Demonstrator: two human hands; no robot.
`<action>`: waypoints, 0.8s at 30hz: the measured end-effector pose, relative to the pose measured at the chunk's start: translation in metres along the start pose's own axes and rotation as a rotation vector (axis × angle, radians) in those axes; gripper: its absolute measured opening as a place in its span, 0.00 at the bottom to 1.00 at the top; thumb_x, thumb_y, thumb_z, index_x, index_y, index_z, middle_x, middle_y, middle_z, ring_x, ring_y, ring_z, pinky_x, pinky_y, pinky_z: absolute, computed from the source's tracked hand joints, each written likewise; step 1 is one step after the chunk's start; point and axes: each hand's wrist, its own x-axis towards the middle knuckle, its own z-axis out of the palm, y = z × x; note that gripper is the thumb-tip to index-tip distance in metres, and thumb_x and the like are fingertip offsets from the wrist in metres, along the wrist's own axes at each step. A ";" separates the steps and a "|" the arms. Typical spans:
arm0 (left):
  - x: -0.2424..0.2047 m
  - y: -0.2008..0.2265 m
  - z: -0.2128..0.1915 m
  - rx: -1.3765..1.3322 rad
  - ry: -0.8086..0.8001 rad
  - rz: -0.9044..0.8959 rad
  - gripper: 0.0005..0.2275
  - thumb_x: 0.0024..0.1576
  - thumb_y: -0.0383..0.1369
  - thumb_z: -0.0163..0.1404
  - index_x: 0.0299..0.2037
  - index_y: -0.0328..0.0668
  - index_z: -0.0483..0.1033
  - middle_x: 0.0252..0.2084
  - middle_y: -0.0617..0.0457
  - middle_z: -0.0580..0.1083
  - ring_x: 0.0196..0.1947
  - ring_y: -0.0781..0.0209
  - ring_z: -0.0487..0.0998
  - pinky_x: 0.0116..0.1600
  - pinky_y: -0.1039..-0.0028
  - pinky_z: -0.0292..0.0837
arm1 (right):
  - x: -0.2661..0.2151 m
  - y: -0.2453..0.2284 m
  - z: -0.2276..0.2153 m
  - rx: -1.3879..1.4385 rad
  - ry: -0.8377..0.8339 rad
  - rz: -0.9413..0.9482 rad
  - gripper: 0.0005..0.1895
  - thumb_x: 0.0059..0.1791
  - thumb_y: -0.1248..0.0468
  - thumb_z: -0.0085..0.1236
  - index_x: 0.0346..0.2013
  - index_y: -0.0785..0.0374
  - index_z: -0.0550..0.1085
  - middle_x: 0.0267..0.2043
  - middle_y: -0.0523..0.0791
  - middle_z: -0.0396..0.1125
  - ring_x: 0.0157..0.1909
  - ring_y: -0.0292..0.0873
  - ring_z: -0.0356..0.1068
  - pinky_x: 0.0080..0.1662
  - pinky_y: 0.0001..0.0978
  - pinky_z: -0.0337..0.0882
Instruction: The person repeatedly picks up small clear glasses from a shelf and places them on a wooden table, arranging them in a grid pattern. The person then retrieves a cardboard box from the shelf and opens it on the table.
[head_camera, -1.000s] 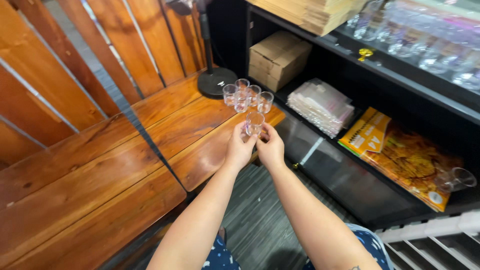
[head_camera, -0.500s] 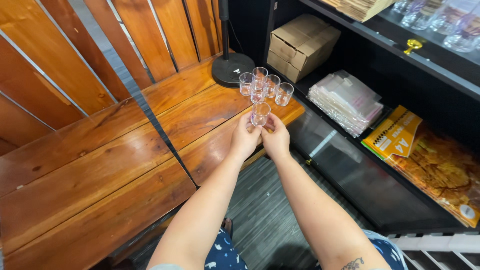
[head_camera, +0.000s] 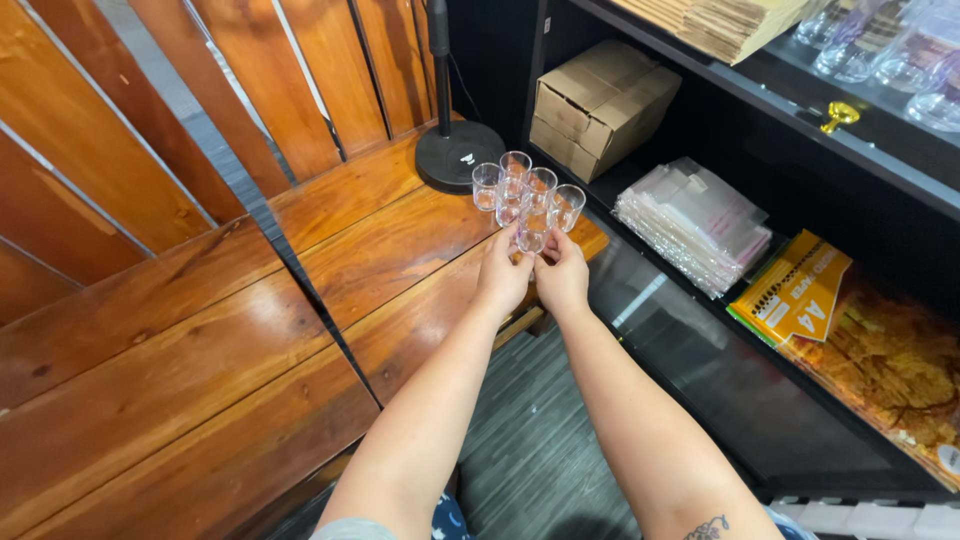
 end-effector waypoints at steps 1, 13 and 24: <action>0.003 -0.003 0.001 -0.001 0.000 0.005 0.27 0.55 0.31 0.57 0.67 0.42 0.68 0.64 0.36 0.70 0.61 0.45 0.77 0.64 0.63 0.75 | 0.003 0.001 0.001 0.001 0.003 -0.003 0.34 0.45 0.70 0.69 0.66 0.62 0.70 0.53 0.49 0.69 0.56 0.45 0.75 0.57 0.32 0.76; 0.011 -0.015 0.006 -0.036 -0.062 0.071 0.29 0.58 0.27 0.54 0.71 0.38 0.63 0.64 0.32 0.68 0.64 0.42 0.74 0.66 0.62 0.73 | 0.010 0.014 0.007 -0.128 0.009 -0.045 0.38 0.44 0.65 0.70 0.68 0.61 0.68 0.55 0.50 0.68 0.59 0.46 0.74 0.60 0.35 0.75; 0.012 -0.039 0.015 0.045 0.001 0.159 0.22 0.55 0.30 0.58 0.60 0.40 0.69 0.59 0.38 0.74 0.61 0.44 0.76 0.62 0.66 0.77 | -0.006 -0.001 0.006 0.196 -0.030 0.051 0.25 0.46 0.75 0.66 0.53 0.68 0.64 0.62 0.58 0.64 0.67 0.55 0.65 0.59 0.31 0.77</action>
